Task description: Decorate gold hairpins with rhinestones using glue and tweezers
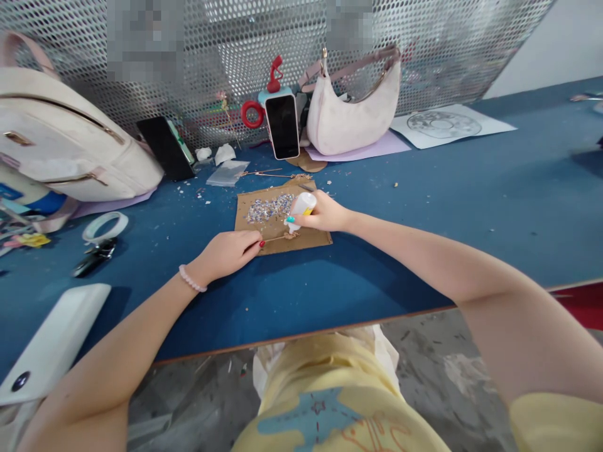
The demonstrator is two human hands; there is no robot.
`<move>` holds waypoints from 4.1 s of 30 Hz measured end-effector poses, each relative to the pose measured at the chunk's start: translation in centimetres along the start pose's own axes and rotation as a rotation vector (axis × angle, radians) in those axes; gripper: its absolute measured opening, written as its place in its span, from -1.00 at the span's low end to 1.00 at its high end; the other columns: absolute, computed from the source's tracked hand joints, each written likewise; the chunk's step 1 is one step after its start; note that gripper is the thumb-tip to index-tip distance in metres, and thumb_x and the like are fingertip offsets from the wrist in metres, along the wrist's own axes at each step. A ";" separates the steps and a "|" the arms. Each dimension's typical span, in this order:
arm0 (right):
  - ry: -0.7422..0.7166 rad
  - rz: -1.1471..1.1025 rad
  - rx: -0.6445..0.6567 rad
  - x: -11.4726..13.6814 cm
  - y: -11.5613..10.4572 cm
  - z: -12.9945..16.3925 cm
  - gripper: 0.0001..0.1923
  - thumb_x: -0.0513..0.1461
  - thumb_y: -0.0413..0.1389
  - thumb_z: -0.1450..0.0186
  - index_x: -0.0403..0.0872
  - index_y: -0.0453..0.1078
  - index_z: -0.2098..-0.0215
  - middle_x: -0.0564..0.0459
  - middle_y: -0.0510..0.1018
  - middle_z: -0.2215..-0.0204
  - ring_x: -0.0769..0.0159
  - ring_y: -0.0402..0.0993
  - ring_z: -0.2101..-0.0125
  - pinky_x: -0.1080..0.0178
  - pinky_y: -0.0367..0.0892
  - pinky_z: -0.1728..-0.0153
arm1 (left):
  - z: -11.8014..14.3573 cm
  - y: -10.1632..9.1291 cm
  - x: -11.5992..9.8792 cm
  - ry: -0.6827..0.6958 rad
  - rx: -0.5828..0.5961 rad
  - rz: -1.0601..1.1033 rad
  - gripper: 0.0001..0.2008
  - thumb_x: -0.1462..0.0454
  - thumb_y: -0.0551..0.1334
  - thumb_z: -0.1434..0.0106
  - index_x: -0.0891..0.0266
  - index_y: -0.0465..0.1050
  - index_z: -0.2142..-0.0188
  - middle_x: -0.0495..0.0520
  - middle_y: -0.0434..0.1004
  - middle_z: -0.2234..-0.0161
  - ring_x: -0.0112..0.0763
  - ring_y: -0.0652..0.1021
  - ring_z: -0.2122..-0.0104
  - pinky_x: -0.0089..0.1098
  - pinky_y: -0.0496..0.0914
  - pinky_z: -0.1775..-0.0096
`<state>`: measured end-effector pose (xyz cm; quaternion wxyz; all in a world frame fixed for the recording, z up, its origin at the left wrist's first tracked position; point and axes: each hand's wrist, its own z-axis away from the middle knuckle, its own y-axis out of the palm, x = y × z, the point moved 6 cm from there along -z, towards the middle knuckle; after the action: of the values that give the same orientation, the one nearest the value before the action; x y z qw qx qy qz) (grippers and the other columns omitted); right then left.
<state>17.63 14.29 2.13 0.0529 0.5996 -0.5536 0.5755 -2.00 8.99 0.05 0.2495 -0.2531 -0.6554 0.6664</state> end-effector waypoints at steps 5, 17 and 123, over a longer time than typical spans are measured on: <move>0.032 -0.111 -0.080 -0.7 0.4 -0.1 -0.59 0.08 0.15 -0.24 -0.12 0.44 0.41 0.01 0.57 0.47 0.35 0.42 0.43 0.27 0.30 0.35 | 0.0 -0.1 0.0 -0.001 0.006 0.021 -0.65 0.14 -0.10 -0.49 0.17 0.37 0.28 0.04 0.58 0.34 -0.29 0.56 0.37 -0.35 0.30 0.34; 0.175 -0.197 -0.201 -2.4 0.4 0.1 -0.62 0.05 0.13 -0.23 -0.11 0.40 0.44 0.04 0.55 0.49 0.38 0.39 0.45 0.28 0.31 0.38 | -0.1 -0.2 0.0 -0.009 0.008 0.055 -0.68 0.15 -0.07 -0.47 0.17 0.37 0.27 0.05 0.59 0.33 -0.29 0.56 0.36 -0.35 0.28 0.33; 0.131 -0.058 -0.242 -2.4 -0.2 0.7 -0.71 -0.03 0.13 -0.18 -0.08 0.38 0.48 0.03 0.55 0.51 0.33 0.41 0.46 0.24 0.31 0.38 | -0.1 0.1 0.2 0.034 0.003 0.096 -0.70 0.15 -0.02 -0.48 0.18 0.42 0.22 0.05 0.59 0.32 -0.31 0.56 0.36 -0.35 0.28 0.33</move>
<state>18.88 15.33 0.21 0.1774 0.5656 -0.5968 0.5407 -2.10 9.15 -0.04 0.2288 -0.2954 -0.6369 0.6743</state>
